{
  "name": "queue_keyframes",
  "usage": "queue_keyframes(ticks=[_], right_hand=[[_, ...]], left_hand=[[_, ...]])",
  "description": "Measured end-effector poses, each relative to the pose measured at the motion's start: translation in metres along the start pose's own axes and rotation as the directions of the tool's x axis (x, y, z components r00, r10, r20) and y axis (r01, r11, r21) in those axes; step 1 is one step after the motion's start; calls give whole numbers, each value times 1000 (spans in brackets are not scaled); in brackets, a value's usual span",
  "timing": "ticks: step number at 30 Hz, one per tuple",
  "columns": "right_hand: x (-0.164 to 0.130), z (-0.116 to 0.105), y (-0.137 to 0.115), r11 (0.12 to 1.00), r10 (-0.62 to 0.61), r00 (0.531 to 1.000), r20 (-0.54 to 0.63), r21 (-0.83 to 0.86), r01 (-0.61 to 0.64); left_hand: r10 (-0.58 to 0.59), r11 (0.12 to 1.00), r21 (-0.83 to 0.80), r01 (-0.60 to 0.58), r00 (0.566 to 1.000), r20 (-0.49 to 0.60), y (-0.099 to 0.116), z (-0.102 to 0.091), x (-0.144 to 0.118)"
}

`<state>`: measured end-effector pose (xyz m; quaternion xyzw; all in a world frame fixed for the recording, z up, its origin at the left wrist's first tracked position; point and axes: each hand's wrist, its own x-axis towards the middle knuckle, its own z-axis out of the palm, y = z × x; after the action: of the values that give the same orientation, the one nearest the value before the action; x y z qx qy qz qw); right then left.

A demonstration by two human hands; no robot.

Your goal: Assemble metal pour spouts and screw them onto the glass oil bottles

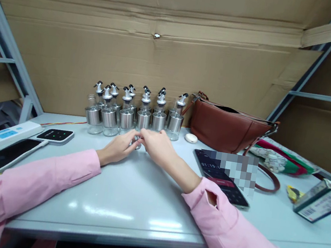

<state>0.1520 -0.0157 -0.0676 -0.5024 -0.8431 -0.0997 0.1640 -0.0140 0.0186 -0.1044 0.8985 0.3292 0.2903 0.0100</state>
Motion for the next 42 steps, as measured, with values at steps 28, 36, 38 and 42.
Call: queue_keyframes(ticks=[28,36,38,42], right_hand=[[-1,-5,-3,993,48,983,179,99,-66],[-5,-4,2,952,-155,905,397,306,29],[-5,-4,5,947,-172,912,372,318,49],[-4,-5,8,928,-232,919,320,356,111]], left_hand=[[24,993,114,-19,999,-46,-3,1,0],[-27,999,44,28,999,-36,-2,1,0],[-29,999,43,31,999,-32,-2,1,0],[-37,999,34,38,999,-25,-2,1,0]])
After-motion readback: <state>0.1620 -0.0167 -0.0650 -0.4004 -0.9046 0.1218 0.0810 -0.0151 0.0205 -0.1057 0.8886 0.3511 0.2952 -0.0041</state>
